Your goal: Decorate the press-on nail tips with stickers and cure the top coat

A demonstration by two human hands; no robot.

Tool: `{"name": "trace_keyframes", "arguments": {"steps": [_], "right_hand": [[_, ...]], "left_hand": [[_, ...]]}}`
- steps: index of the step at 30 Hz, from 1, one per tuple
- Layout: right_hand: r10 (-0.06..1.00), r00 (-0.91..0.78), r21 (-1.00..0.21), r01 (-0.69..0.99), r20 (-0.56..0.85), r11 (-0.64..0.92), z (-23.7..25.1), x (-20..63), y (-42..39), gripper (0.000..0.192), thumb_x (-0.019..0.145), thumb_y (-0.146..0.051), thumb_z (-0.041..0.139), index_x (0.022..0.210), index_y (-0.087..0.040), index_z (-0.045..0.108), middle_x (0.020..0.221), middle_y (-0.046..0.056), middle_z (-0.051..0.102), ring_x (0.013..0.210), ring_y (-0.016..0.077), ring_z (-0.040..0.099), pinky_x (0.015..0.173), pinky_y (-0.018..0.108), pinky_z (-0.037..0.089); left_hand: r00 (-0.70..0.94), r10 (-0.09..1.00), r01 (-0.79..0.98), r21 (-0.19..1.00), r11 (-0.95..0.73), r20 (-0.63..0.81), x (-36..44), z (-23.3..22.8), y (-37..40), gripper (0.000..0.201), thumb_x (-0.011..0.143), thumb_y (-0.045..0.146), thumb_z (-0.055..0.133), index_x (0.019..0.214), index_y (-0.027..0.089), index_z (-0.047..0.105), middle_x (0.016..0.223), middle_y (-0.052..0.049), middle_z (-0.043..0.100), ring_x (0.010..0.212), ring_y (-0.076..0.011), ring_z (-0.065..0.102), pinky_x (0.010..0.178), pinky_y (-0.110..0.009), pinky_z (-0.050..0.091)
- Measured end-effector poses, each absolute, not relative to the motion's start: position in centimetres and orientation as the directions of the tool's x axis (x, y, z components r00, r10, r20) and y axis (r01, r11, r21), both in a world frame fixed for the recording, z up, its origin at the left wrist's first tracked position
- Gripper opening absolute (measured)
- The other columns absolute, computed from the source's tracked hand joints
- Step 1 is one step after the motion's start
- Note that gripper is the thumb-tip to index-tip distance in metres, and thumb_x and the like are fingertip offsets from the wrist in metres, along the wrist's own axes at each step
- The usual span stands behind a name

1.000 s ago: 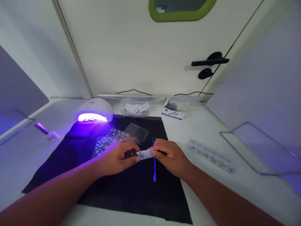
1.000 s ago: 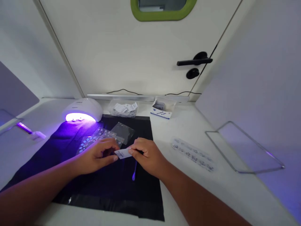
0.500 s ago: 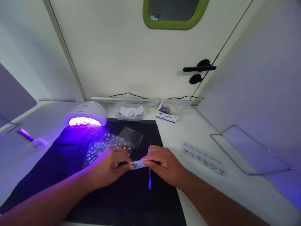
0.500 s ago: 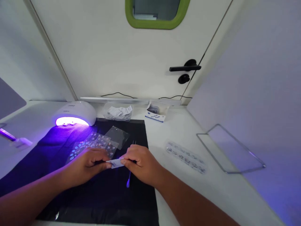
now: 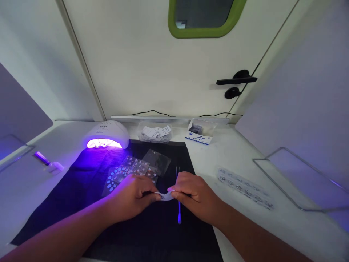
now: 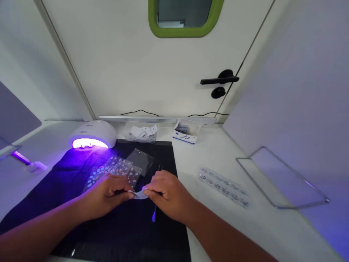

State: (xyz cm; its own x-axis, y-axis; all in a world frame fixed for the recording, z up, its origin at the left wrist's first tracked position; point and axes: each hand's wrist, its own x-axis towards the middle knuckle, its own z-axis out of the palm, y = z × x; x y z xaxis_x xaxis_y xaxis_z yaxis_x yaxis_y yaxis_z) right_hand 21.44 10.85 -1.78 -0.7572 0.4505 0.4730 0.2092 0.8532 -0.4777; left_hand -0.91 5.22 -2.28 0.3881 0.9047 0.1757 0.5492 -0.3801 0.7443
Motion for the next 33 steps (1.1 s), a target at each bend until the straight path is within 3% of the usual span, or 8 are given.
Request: {"name": "trace_keyframes", "arguments": {"steps": [8, 18, 33], "right_hand": [[0.453, -0.758, -0.465, 0.225, 0.469, 0.856, -1.72, 21.35, 10.83, 0.032, 0.099, -0.027, 0.048, 0.082, -0.015, 0.072, 0.062, 0.002, 0.064, 0.062, 0.0143, 0.053, 0.062, 0.029, 0.04], [0.485, -0.752, -0.456, 0.275, 0.446, 0.846, -1.77, 21.35, 10.77, 0.038, 0.098, -0.027, 0.048, 0.062, -0.018, 0.056, 0.057, 0.0, 0.056, 0.061, 0.0136, 0.05, 0.061, 0.028, 0.038], [0.459, -0.779, -0.424, 0.275, 0.427, 0.863, -1.54, 21.3, 10.51, 0.04, 0.099, -0.029, 0.046, 0.063, -0.018, 0.059, 0.059, 0.0, 0.056, 0.061, 0.0137, 0.048, 0.062, 0.03, 0.036]], "left_hand": [[0.388, 0.904, 0.556, 0.737, -0.384, 0.179, -0.91, -2.11, 5.21, 0.02, 0.089, 0.024, 0.059, 0.071, 0.018, 0.067, 0.065, 0.001, 0.064, 0.063, -0.0124, 0.058, 0.06, -0.023, 0.039], [0.413, 0.892, 0.554, 0.728, -0.404, 0.181, -1.0, -2.31, 5.23, 0.02, 0.089, 0.026, 0.059, 0.072, 0.018, 0.063, 0.064, 0.003, 0.057, 0.062, -0.0118, 0.052, 0.058, -0.024, 0.034], [0.426, 0.889, 0.583, 0.702, -0.41, 0.166, -1.07, -2.01, 5.02, 0.028, 0.09, 0.027, 0.058, 0.064, 0.017, 0.055, 0.06, 0.003, 0.053, 0.058, -0.0109, 0.049, 0.057, -0.024, 0.031]]}}
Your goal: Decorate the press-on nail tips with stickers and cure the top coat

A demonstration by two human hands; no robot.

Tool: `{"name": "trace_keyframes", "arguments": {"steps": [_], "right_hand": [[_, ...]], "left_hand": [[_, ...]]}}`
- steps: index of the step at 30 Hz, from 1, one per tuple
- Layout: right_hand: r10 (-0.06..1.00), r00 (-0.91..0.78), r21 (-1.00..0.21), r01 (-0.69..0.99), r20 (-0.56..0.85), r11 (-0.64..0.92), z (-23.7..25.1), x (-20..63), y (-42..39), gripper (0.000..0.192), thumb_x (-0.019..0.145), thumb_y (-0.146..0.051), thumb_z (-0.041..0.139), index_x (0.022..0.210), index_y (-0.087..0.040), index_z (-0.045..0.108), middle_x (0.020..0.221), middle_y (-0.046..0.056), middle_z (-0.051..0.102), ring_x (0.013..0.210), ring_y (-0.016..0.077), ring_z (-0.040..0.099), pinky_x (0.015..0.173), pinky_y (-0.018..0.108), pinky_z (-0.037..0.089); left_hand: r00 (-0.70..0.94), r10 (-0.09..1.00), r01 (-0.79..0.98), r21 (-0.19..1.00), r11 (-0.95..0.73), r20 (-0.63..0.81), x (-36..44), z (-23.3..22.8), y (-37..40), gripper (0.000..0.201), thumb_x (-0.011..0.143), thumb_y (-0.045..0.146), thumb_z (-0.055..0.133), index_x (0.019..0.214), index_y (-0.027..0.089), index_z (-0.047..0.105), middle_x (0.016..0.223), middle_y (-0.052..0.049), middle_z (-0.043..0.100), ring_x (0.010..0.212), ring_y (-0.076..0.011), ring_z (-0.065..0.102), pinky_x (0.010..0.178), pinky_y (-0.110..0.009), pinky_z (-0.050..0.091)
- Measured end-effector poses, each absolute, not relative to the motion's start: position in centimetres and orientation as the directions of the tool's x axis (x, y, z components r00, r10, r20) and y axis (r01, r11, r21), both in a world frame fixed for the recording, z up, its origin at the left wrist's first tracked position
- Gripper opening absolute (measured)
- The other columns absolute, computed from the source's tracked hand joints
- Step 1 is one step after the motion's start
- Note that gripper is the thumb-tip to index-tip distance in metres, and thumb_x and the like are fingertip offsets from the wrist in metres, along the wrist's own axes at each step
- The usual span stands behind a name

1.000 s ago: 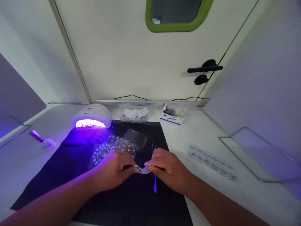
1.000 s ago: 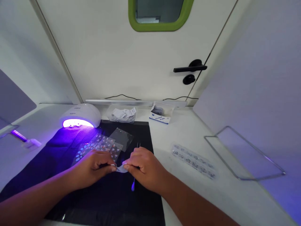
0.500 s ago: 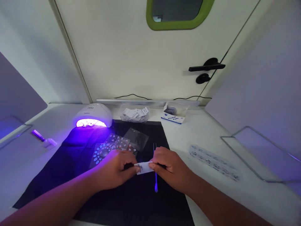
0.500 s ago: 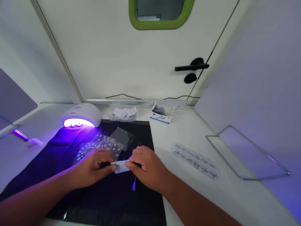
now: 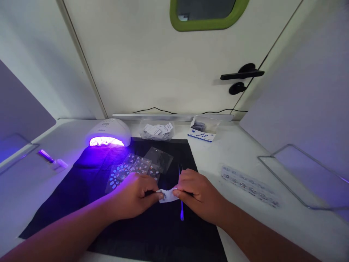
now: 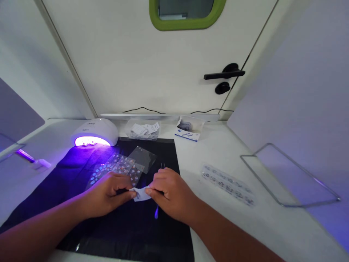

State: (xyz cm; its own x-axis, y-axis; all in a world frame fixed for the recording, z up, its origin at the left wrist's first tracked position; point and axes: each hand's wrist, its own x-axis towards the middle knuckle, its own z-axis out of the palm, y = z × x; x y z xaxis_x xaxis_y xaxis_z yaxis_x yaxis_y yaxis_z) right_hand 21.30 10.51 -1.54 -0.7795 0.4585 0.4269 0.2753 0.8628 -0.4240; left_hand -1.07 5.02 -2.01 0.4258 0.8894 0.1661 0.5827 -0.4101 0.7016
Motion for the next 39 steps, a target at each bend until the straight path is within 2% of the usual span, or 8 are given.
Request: {"name": "trace_keyframes", "arguments": {"steps": [18, 24, 39], "right_hand": [[0.459, -0.769, -0.424, 0.271, 0.444, 0.864, -1.33, 21.13, 10.5, 0.037, 0.096, -0.023, 0.047, 0.059, -0.019, 0.047, 0.056, -0.002, 0.051, 0.058, 0.0127, 0.045, 0.06, 0.029, 0.035], [0.447, -0.76, -0.425, 0.248, 0.473, 0.871, -1.17, 21.13, 10.38, 0.027, 0.092, -0.017, 0.048, 0.066, -0.02, 0.051, 0.06, -0.001, 0.054, 0.061, 0.0132, 0.048, 0.06, 0.028, 0.036], [0.425, -0.777, -0.451, 0.206, 0.464, 0.868, -1.61, 21.1, 10.29, 0.025, 0.092, -0.016, 0.05, 0.067, -0.018, 0.053, 0.061, -0.002, 0.051, 0.061, 0.0126, 0.045, 0.061, 0.028, 0.034]], "left_hand": [[0.438, 0.876, 0.572, 0.689, -0.446, 0.203, -1.09, -2.09, 5.05, 0.028, 0.09, 0.026, 0.056, 0.065, 0.018, 0.052, 0.061, 0.003, 0.05, 0.058, -0.0108, 0.048, 0.056, -0.024, 0.031], [0.446, 0.872, 0.569, 0.687, -0.451, 0.203, -1.13, -2.01, 5.05, 0.028, 0.09, 0.026, 0.056, 0.064, 0.018, 0.05, 0.06, 0.004, 0.049, 0.058, -0.0106, 0.048, 0.056, -0.024, 0.031], [0.472, 0.863, 0.551, 0.704, -0.448, 0.179, -1.48, -1.9, 4.77, 0.025, 0.092, 0.026, 0.055, 0.069, 0.017, 0.056, 0.063, 0.004, 0.051, 0.059, -0.0106, 0.049, 0.057, -0.024, 0.032]]}}
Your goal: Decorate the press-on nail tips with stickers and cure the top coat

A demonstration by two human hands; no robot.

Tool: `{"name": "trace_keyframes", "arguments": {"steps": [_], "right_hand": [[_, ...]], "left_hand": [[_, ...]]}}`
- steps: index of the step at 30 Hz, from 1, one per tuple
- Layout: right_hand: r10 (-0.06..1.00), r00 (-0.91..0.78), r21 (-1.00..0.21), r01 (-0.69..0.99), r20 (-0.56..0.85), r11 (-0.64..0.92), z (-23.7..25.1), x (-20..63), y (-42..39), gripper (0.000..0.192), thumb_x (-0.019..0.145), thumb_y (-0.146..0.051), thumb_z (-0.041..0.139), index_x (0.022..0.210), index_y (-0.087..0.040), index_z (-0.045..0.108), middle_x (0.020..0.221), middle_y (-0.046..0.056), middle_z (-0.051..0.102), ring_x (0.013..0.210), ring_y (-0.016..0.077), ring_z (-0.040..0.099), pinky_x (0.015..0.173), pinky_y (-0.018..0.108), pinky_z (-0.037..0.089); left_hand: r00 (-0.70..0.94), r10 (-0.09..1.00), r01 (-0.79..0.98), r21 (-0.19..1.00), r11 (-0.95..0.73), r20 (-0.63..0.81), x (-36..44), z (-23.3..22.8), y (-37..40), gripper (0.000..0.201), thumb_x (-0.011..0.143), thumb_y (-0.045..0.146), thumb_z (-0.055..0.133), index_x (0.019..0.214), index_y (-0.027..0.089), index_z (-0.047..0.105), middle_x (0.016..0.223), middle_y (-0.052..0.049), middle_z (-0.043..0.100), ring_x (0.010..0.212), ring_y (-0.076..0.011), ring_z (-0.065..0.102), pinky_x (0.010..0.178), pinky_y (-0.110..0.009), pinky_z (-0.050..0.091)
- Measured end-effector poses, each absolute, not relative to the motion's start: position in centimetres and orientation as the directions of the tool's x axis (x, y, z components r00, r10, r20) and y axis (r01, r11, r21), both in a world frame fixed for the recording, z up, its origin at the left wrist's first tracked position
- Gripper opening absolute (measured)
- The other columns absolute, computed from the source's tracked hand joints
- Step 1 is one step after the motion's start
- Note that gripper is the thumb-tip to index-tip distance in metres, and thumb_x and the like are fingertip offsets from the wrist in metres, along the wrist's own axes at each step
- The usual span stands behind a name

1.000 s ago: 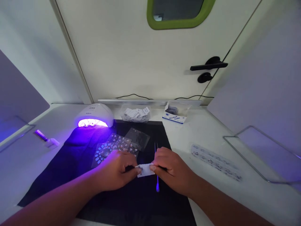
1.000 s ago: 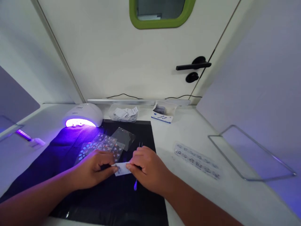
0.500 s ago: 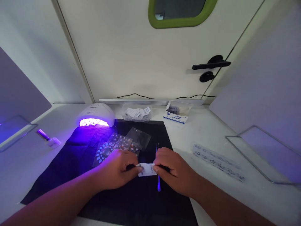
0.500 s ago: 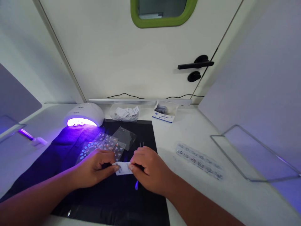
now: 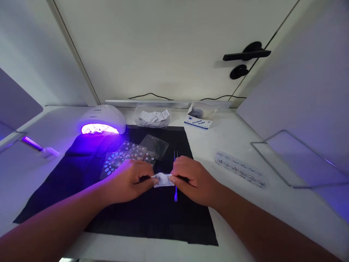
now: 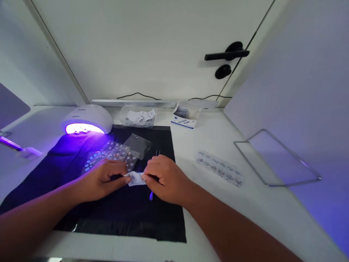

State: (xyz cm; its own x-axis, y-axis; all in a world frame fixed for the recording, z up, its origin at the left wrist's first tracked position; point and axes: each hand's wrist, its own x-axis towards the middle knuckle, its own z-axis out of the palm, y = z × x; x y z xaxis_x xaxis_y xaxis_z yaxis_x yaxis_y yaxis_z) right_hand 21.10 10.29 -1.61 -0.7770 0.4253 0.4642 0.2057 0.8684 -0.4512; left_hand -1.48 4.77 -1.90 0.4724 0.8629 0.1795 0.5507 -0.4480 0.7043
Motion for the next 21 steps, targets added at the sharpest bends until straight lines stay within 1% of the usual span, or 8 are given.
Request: {"name": "trace_keyframes", "arguments": {"steps": [5, 11, 21], "right_hand": [[0.415, -0.774, -0.438, 0.198, 0.479, 0.877, -1.66, 21.17, 10.41, 0.024, 0.093, -0.017, 0.05, 0.069, -0.018, 0.055, 0.062, -0.002, 0.052, 0.061, 0.0124, 0.045, 0.061, 0.028, 0.034], [0.407, -0.768, -0.417, 0.201, 0.494, 0.886, -1.59, 21.31, 10.56, 0.023, 0.093, -0.017, 0.05, 0.071, -0.017, 0.057, 0.063, -0.001, 0.053, 0.062, 0.0127, 0.046, 0.062, 0.028, 0.034], [0.385, -0.787, -0.393, 0.198, 0.482, 0.898, -1.64, 21.36, 10.69, 0.025, 0.096, -0.02, 0.049, 0.073, -0.017, 0.06, 0.063, -0.002, 0.052, 0.061, 0.0121, 0.045, 0.063, 0.029, 0.032]], "left_hand": [[0.486, 0.851, 0.541, 0.697, -0.47, 0.197, -1.44, -1.92, 4.91, 0.026, 0.093, 0.025, 0.055, 0.069, 0.016, 0.056, 0.064, 0.004, 0.051, 0.06, -0.0102, 0.049, 0.058, -0.023, 0.032], [0.49, 0.842, 0.526, 0.694, -0.491, 0.224, -1.53, -1.92, 5.01, 0.021, 0.094, 0.024, 0.056, 0.076, 0.017, 0.063, 0.067, 0.003, 0.056, 0.063, -0.0105, 0.053, 0.06, -0.022, 0.036], [0.484, 0.836, 0.52, 0.683, -0.512, 0.258, -1.71, -2.32, 4.98, 0.021, 0.093, 0.021, 0.058, 0.074, 0.017, 0.064, 0.065, 0.003, 0.058, 0.06, -0.0097, 0.055, 0.058, -0.021, 0.036]]}}
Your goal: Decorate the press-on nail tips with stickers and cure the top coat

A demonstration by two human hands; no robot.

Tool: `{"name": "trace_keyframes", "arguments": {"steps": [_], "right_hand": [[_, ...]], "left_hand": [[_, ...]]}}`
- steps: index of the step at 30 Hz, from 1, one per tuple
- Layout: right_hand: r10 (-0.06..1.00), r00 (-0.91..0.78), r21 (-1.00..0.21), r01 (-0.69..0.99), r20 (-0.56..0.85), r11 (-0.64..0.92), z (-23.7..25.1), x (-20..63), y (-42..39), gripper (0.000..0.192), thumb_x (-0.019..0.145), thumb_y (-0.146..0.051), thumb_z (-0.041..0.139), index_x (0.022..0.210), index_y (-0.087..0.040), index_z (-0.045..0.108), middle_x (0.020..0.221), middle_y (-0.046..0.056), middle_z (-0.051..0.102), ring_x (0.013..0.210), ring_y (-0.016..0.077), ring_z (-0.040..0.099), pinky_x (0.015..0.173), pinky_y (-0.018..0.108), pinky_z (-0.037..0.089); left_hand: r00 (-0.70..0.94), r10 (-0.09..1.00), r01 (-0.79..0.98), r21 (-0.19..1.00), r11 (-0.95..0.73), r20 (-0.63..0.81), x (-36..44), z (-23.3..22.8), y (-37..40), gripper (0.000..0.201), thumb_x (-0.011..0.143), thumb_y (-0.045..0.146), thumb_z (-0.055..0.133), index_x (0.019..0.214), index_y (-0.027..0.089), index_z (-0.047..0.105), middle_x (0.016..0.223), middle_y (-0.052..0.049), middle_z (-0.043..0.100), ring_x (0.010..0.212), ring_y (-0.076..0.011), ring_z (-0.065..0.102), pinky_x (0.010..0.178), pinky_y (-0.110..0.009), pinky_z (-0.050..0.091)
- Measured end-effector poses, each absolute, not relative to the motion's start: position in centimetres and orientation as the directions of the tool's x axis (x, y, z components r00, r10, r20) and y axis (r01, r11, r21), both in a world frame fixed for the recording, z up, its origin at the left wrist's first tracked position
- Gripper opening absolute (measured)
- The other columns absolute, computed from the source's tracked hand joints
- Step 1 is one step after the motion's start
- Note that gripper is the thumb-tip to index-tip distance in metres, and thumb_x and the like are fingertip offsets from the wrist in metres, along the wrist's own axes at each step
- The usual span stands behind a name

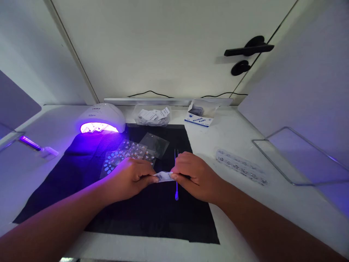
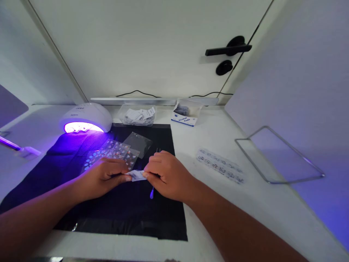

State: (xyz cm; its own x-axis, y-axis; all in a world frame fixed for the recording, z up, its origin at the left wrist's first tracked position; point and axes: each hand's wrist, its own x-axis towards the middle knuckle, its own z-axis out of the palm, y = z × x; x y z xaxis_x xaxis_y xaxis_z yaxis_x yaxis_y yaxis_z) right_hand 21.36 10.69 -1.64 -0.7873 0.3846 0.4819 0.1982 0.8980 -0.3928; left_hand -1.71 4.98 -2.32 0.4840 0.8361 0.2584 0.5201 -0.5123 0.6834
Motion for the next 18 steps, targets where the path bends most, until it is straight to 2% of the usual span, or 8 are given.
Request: {"name": "trace_keyframes", "arguments": {"steps": [7, 18], "right_hand": [[0.377, -0.795, -0.366, 0.21, 0.476, 0.906, -1.63, 21.59, 10.92, 0.026, 0.098, -0.023, 0.047, 0.076, -0.017, 0.061, 0.065, -0.001, 0.054, 0.063, 0.0129, 0.046, 0.065, 0.03, 0.033], [0.382, -0.808, -0.346, 0.237, 0.448, 0.908, -1.59, 21.62, 10.93, 0.028, 0.099, -0.025, 0.047, 0.081, -0.016, 0.065, 0.067, 0.0, 0.057, 0.064, 0.0134, 0.048, 0.065, 0.029, 0.033]], "left_hand": [[0.485, 0.83, 0.525, 0.668, -0.528, 0.275, -1.7, -2.54, 5.2, 0.017, 0.093, 0.021, 0.058, 0.079, 0.017, 0.066, 0.069, 0.002, 0.061, 0.064, -0.0107, 0.058, 0.061, -0.021, 0.04], [0.49, 0.814, 0.518, 0.647, -0.559, 0.312, -1.92, -2.51, 5.0, 0.022, 0.095, 0.022, 0.057, 0.076, 0.016, 0.065, 0.068, 0.001, 0.061, 0.061, -0.0099, 0.058, 0.059, -0.021, 0.04]]}}
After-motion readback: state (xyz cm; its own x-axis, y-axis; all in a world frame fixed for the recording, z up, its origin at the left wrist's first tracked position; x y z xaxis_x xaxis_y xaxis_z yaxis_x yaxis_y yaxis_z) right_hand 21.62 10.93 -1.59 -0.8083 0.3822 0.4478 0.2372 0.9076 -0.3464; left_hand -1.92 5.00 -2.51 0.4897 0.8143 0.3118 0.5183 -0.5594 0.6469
